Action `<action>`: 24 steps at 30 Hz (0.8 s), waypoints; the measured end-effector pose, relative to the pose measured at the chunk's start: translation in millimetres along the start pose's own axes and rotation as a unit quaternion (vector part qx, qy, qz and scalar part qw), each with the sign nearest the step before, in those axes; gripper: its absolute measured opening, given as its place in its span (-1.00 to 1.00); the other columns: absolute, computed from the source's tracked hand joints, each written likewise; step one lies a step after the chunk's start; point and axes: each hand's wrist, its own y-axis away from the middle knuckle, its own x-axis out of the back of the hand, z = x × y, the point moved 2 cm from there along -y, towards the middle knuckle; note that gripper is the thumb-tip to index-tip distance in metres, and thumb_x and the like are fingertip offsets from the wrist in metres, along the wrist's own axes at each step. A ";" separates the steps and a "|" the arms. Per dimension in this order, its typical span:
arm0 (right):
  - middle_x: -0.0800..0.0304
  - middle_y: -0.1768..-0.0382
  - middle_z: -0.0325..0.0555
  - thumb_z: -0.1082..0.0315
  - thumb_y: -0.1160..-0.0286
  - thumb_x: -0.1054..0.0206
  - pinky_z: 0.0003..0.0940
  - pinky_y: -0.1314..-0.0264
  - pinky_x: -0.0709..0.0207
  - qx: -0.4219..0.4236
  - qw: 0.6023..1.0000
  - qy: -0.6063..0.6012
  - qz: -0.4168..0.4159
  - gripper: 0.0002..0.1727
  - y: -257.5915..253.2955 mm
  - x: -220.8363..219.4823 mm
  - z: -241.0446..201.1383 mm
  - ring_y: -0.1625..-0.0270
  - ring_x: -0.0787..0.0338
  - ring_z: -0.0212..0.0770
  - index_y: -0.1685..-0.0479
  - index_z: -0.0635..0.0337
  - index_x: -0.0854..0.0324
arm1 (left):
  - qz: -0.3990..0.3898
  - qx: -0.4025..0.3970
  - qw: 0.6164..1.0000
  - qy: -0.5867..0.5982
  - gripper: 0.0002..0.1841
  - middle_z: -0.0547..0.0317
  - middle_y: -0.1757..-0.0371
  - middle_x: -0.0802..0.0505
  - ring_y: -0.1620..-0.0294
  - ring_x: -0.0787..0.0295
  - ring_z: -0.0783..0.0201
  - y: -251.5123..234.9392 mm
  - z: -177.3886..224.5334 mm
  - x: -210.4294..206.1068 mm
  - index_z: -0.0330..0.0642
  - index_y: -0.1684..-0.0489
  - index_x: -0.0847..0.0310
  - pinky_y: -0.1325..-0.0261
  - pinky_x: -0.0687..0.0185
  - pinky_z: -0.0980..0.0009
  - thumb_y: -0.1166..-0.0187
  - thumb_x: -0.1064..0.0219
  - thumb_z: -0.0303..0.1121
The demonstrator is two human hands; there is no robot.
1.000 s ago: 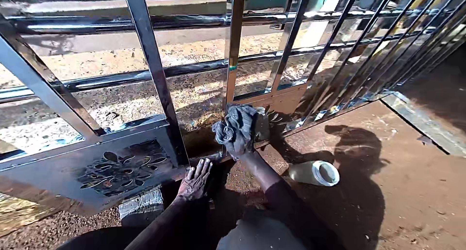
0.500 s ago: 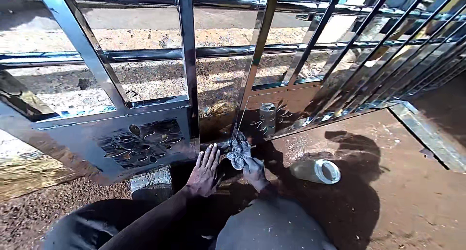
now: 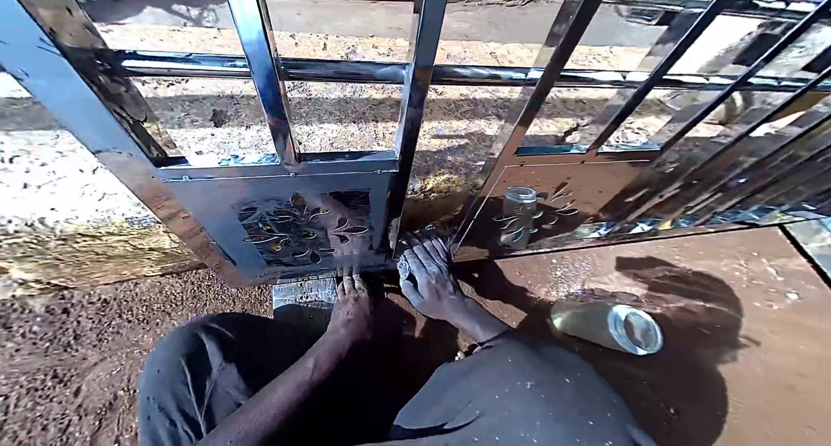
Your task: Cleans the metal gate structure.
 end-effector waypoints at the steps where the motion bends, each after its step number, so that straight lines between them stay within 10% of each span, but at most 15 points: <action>1: -0.54 -0.59 0.22 -0.18 -0.61 -0.10 0.23 -0.83 0.04 -0.039 0.995 -0.016 -0.095 -0.27 -13.6 13.4 -7.1 -0.74 -0.37 0.19 -0.47 0.28 -0.61 | 0.034 0.003 0.991 0.129 -0.10 -0.45 -0.80 -0.11 -0.83 -0.08 -0.17 -0.6 -8.4 -5.6 -0.54 -0.81 0.27 -0.80 -0.09 0.08 -0.61 -0.23 -0.24; 5: -0.83 0.02 0.25 -0.27 -0.63 -0.21 0.21 -0.39 -0.47 -0.135 0.941 -0.107 -0.291 -0.30 -66.4 41.4 -28.8 -0.19 -0.78 0.18 0.06 0.33 -0.77 | 0.142 -0.030 0.863 0.483 -0.51 -0.20 -0.36 -0.72 -0.37 -0.67 0.20 -11.8 -8.5 -21.8 -0.44 -0.53 -0.39 -0.48 -0.53 0.25 -0.59 -0.21 -0.54; 7: -0.77 -0.16 0.28 -0.19 -0.55 -0.35 0.15 -0.51 -0.45 -0.140 0.952 -0.144 -0.229 -0.30 -52.4 29.9 -30.7 -0.33 -0.73 0.16 -0.25 0.37 -0.64 | 0.141 -0.054 0.832 0.534 -0.60 -0.09 -0.17 -0.80 -0.17 -0.76 0.29 -17.4 -8.8 -20.0 -0.44 -0.37 -0.51 -0.31 -0.66 0.32 -0.55 -0.20 -0.58; 12: -0.48 -0.64 0.23 0.09 -0.45 -0.09 0.11 -0.91 0.16 0.038 0.985 -0.168 0.007 -0.18 14.8 -1.0 -2.7 -0.81 -0.28 0.12 -0.70 0.47 -0.29 | 0.110 -0.049 0.829 0.546 -0.61 0.01 0.00 -0.84 0.02 -0.80 0.29 -15.1 -10.9 -21.7 -0.37 -0.31 -0.57 -0.11 -0.72 0.30 -0.47 -0.23 -0.60; 17: -0.80 -0.20 0.28 0.37 -0.70 -0.16 0.09 -0.58 -0.42 -0.132 0.967 -0.173 -0.136 -0.65 -39.2 31.0 -14.4 -0.40 -0.71 0.17 -0.17 0.43 -0.73 | 0.107 -0.043 0.821 0.559 -0.52 -0.05 -0.04 -0.83 -0.01 -0.80 0.25 -19.0 -7.0 -26.2 -0.40 -0.42 -0.47 -0.14 -0.72 0.29 -0.45 -0.25 -0.61; 20: -0.72 -0.29 0.34 0.33 -0.55 -0.34 0.17 -0.56 -0.41 -0.284 0.938 -0.110 -0.167 -0.63 -64.7 37.9 -34.7 -0.47 -0.64 0.25 -0.24 0.36 -0.70 | 0.104 -0.046 0.816 0.566 -0.53 -0.03 -0.03 -0.85 0.00 -0.82 0.26 -19.4 -4.9 -26.4 -0.39 -0.40 -0.50 -0.12 -0.73 0.30 -0.45 -0.25 -0.63; 24: -0.90 -0.10 0.07 0.25 -0.59 -0.28 0.22 -0.56 -0.40 -0.070 0.995 -0.023 0.065 -0.71 -23.1 7.1 -13.0 -0.29 -0.81 0.08 0.03 0.22 -0.87 | 0.092 -0.044 0.811 0.576 -0.60 0.00 0.02 -0.85 0.05 -0.81 0.27 -15.8 -6.3 -23.9 -0.36 -0.32 -0.55 -0.07 -0.73 0.32 -0.49 -0.24 -0.63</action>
